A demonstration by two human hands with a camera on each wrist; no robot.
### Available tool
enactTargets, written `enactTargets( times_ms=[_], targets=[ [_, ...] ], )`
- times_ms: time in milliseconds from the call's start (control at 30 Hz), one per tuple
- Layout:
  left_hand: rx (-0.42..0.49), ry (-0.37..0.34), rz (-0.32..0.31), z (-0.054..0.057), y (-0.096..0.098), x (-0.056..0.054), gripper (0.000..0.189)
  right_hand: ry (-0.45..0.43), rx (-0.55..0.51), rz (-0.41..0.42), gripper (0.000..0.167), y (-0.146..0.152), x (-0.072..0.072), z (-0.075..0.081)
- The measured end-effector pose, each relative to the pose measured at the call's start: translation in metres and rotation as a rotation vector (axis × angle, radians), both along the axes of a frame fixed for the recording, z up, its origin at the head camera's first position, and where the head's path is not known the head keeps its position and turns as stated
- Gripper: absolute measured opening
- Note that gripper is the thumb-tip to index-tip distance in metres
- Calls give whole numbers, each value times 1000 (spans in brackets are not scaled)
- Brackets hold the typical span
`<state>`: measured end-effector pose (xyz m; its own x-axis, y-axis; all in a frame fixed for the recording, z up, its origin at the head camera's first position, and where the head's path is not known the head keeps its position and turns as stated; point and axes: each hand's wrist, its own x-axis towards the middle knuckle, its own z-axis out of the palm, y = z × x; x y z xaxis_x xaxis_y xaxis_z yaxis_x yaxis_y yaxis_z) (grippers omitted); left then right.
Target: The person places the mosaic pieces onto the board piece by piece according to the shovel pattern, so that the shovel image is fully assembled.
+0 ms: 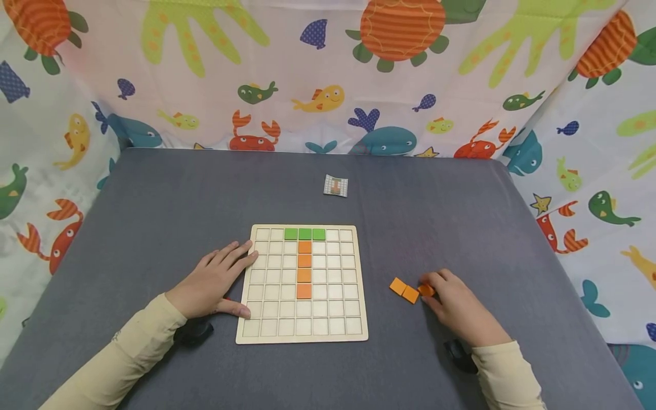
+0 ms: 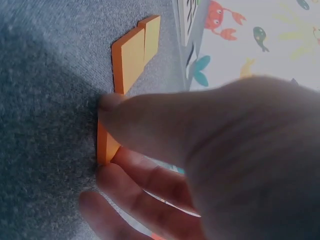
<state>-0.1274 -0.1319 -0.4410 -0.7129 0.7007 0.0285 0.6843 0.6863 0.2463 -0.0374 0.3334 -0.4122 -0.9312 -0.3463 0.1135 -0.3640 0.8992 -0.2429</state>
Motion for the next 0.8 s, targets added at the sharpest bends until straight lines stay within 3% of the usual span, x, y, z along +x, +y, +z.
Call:
enactTargets(
  times_ms=[233, 467, 700, 800],
  targets=[
    [-6, -10, 9, 3, 0, -1, 110, 89, 20, 46, 32, -4, -8, 4],
    [-1, -14, 2, 6, 0, 0, 109, 143, 4, 102, 31, -38, -22, 17],
    [-3, -21, 6, 5, -1, 2, 107, 241, -32, 313, 33, -83, -43, 15],
    [-3, -10, 4, 6, -1, 3, 107, 243, -14, 369, 32, -107, -50, 16]
  ],
)
